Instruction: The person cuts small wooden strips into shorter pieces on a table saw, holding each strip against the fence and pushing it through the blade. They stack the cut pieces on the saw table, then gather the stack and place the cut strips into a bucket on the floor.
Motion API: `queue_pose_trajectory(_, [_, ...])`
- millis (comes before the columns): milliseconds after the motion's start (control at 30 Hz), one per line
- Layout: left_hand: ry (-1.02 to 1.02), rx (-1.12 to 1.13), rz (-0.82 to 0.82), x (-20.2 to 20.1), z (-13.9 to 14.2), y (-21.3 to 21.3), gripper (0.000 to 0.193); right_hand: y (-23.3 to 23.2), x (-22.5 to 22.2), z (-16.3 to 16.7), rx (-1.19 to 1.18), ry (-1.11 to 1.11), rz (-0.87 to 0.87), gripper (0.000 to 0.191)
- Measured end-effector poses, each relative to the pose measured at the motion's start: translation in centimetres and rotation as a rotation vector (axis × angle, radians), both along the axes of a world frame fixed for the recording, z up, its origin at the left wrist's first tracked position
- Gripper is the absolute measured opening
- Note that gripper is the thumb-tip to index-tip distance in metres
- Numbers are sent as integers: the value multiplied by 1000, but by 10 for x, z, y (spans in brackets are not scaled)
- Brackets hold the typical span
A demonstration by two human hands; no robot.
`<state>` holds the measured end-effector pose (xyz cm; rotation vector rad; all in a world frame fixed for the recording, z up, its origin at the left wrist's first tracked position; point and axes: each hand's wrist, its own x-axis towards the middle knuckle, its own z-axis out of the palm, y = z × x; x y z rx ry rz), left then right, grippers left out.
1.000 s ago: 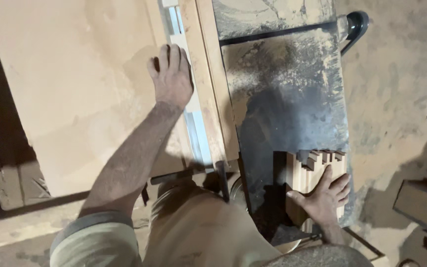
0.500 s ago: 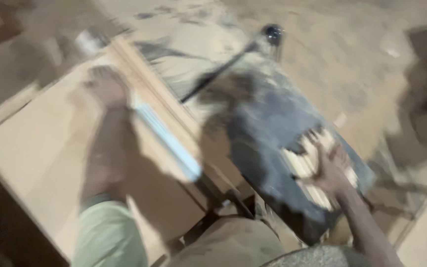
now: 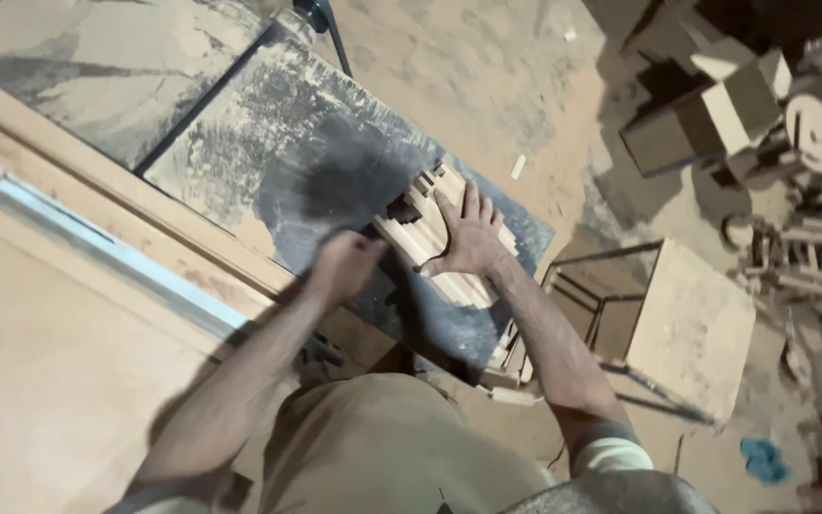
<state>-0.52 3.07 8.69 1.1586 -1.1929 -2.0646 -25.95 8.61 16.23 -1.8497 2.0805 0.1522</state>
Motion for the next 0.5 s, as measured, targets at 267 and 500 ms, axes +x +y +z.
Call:
queue_pose_trajectory(267, [-579,-398,78,-79,4,33,47,10,-19,-9,-155,-37,53,139])
queue_pose_trajectory(500, [-523,-344,400,-94,-14,47,23,5,-28,-27,-143,-79,61,130])
